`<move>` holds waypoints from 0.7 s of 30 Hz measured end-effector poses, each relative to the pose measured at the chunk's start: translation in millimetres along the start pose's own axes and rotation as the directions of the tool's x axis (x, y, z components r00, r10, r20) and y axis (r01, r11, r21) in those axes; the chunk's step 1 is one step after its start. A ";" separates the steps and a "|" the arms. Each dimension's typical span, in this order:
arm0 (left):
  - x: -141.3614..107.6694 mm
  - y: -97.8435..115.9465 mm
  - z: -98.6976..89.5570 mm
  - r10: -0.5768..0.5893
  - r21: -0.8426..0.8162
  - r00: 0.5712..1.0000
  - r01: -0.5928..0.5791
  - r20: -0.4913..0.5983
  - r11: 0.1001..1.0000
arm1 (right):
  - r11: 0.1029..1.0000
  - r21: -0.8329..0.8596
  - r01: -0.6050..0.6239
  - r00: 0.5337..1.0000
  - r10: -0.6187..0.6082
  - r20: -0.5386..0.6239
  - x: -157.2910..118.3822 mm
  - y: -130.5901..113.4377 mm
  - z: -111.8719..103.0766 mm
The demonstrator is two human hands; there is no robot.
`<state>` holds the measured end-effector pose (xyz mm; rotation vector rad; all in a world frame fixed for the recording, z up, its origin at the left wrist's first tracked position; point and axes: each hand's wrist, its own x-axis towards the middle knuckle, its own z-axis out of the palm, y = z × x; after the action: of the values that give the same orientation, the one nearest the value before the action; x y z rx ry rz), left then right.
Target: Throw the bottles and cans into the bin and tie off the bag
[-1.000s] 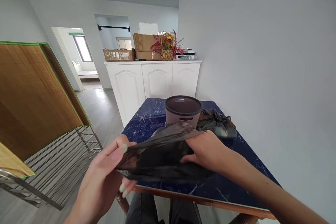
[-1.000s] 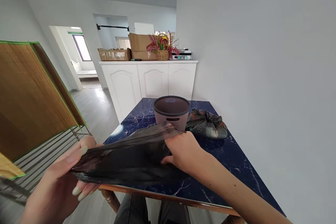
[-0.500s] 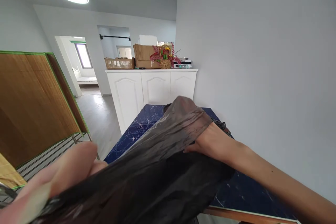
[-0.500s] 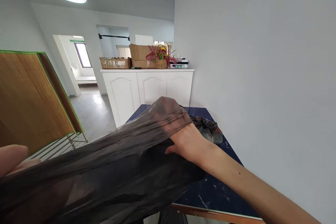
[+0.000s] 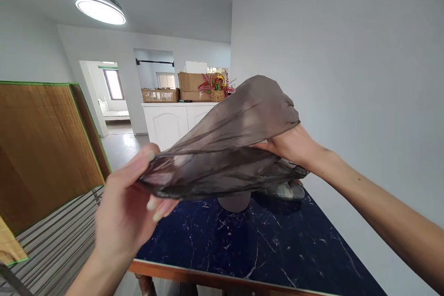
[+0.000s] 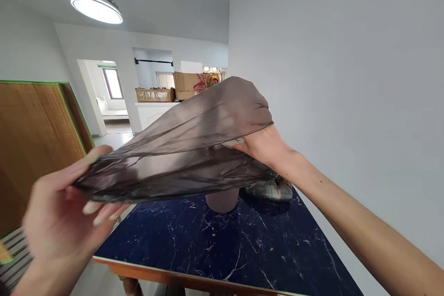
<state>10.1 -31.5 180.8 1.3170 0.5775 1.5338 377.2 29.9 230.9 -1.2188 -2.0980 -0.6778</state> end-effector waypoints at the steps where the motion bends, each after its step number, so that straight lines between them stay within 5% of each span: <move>1: 13.6 6.2 24.2 0.005 -0.029 0.999 -0.004 0.046 1.000 | 1.000 -0.014 0.008 1.000 -0.007 0.007 -2.1 2.0 2.8; 4: 32.2 8.1 54.3 -0.029 -0.068 0.998 0.034 0.062 0.997 | 0.999 -0.039 -0.027 0.996 0.030 0.087 -10.7 6.0 12.5; 9: 34.9 -17.2 33.1 -0.095 -0.058 0.994 0.099 0.062 0.993 | 0.986 0.101 -0.134 0.971 0.110 0.214 -23.1 13.1 25.6; 14: 41.8 -33.6 29.7 -0.066 -0.014 0.993 0.068 0.095 0.998 | 0.969 0.244 -0.034 0.951 -0.043 0.306 -18.1 12.8 42.5; 17: 44.9 -44.3 29.2 -0.090 0.007 0.990 0.090 0.107 0.996 | 0.959 0.284 -0.005 0.943 -0.091 0.322 -7.8 12.5 63.4; 21: 52.7 -61.1 26.5 -0.141 0.029 0.988 0.139 0.068 0.990 | 0.946 0.302 -0.121 0.894 -0.028 0.448 12.0 19.8 101.6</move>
<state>61.6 33.0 161.0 1.3148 0.6328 1.3649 364.8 115.5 172.8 -1.3178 -2.4163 -0.0092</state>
